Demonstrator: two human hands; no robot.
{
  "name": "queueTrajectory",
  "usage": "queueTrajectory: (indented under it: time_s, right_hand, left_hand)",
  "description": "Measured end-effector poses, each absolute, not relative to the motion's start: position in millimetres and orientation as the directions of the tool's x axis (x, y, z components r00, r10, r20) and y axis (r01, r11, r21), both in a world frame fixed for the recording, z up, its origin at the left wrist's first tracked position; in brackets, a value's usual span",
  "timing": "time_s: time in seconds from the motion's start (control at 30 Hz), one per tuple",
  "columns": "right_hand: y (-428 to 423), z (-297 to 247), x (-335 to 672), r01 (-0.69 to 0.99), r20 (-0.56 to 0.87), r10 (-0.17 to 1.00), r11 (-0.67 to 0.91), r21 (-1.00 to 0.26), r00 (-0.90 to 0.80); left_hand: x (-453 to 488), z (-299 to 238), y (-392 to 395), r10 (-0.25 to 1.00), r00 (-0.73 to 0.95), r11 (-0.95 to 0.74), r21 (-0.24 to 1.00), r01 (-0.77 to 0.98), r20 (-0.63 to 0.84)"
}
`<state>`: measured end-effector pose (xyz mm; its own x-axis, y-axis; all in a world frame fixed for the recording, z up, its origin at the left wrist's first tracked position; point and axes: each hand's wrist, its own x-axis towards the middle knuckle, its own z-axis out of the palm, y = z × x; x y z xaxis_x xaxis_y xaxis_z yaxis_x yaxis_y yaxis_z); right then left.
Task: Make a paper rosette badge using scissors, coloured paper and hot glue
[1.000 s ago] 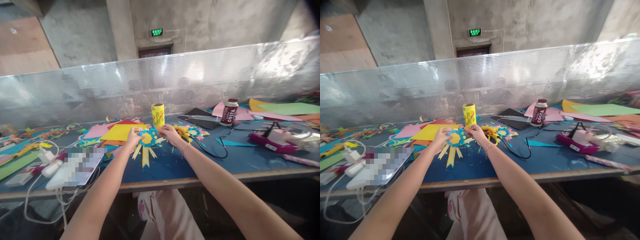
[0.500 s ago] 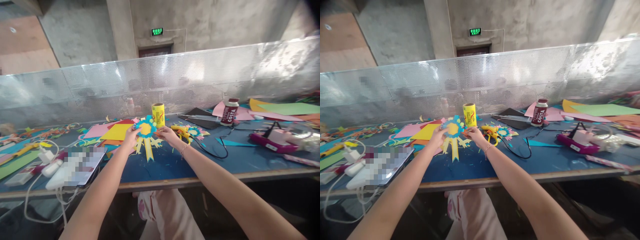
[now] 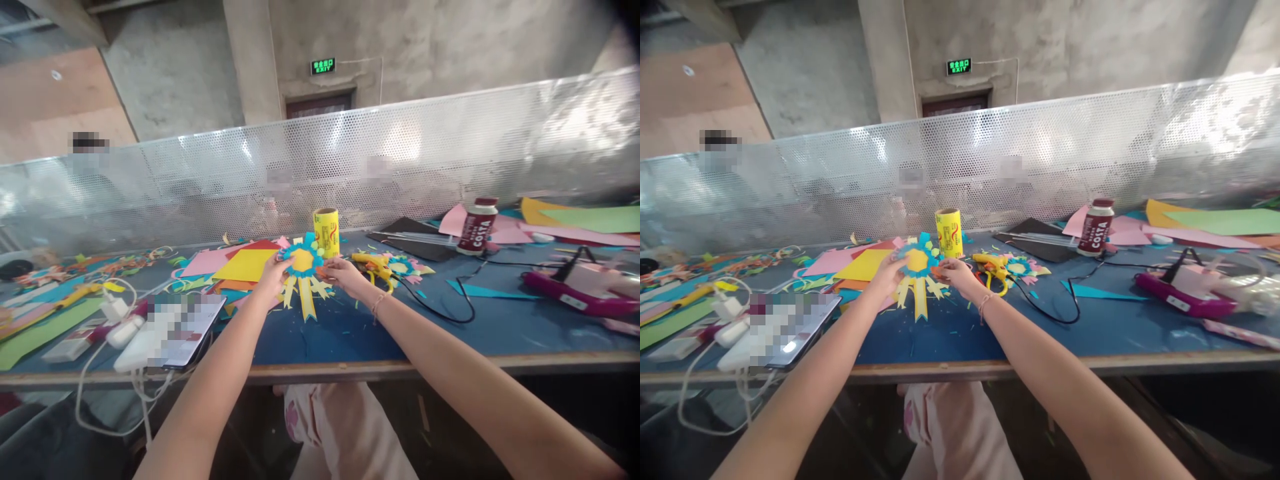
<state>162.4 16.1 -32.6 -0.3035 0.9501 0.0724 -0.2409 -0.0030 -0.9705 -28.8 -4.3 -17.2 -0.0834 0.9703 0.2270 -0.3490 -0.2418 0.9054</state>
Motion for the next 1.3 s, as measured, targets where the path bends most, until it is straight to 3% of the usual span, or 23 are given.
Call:
queueTrajectory:
  time_s: [0.43, 0.9, 1.3]
  right_hand:
    - [14.4, -32.2, 161.2, -0.187, 0.057, 0.954, 0.001, -0.982, -0.293]
    - [12.5, -29.5, 161.3, -0.256, 0.075, 0.961, 0.004, -0.967, -0.268]
    - [13.4, -31.0, 160.1, -0.361, 0.079, 0.962, -0.022, -0.932, -0.262]
  left_hand:
    - [-28.0, -16.1, -5.5, 0.964, -0.098, -0.264, 0.899, -0.348, 0.245]
    - [-29.0, -18.9, -1.4, 0.950, -0.193, -0.295, 0.908, -0.297, 0.245]
    - [-24.5, -18.4, -4.1, 0.953, -0.160, -0.293, 0.915, -0.277, 0.257]
